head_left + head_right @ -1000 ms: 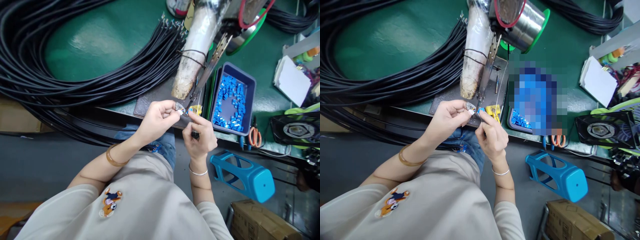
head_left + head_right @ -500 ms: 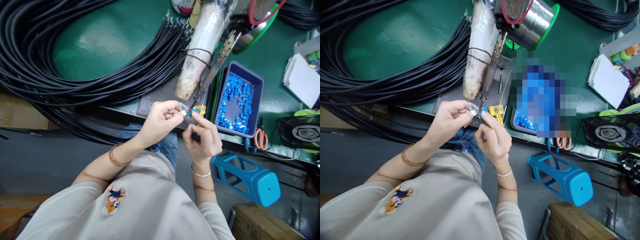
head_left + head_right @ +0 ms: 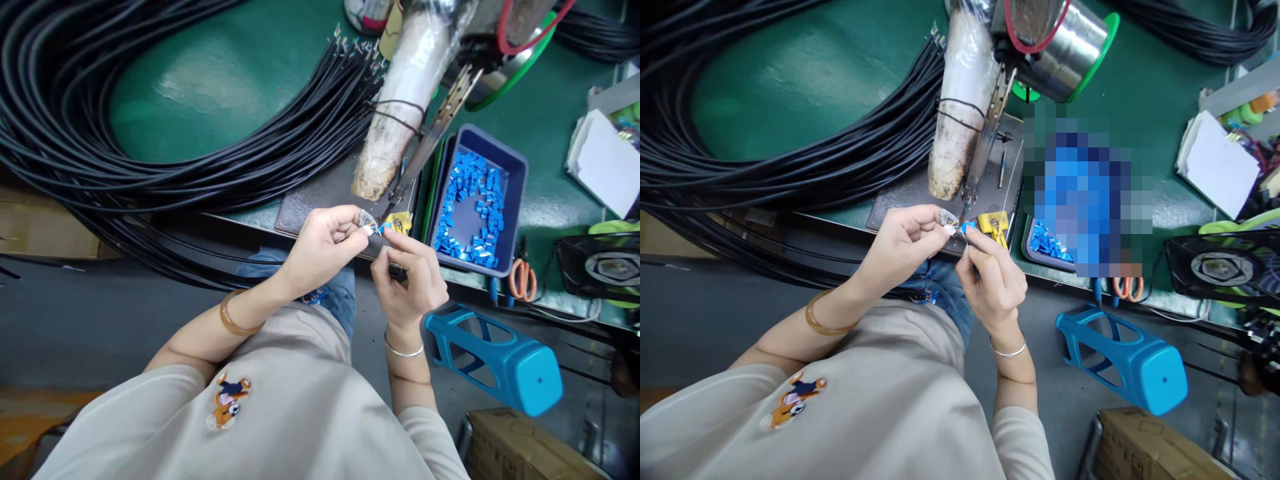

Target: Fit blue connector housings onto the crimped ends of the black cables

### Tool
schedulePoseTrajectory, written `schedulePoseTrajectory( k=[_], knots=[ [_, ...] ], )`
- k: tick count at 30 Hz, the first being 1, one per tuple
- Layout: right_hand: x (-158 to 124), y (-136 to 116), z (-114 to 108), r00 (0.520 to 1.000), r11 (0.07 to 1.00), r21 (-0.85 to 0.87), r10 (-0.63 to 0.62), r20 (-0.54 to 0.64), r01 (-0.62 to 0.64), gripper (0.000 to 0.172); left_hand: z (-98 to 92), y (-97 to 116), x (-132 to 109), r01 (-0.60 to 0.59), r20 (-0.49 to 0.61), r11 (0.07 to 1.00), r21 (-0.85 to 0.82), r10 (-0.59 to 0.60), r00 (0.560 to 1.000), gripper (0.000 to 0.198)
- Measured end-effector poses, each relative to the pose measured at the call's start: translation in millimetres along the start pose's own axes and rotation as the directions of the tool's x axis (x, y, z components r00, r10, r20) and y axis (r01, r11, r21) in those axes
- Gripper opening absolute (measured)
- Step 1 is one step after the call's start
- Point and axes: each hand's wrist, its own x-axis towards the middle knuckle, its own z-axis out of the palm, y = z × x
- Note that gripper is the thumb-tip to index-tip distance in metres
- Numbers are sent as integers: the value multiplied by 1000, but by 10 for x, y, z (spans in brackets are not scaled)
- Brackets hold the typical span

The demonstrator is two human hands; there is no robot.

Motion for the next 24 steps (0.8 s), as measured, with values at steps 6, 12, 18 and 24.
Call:
schedulePoseTrajectory(
  k=[6,12,18,24],
  knots=[
    [19,-6,-12,1000,1000,-16,-15,-8,15,20,1,-9,-18,-22,5,998,57,22,1000,15],
    [12,-18,-16,998,996,-65,-55,-8,54,18,1,24,-11,-3,11,999,34,3,1000,14],
    [1,-21,-12,994,993,-45,-103,36,105,21,-27,31,1,49,25,999,-12,-49,998,14],
    [20,-30,-22,999,999,-13,-40,20,41,22,-20,54,-5,39,24,999,-27,-39,999,16]
  ],
)
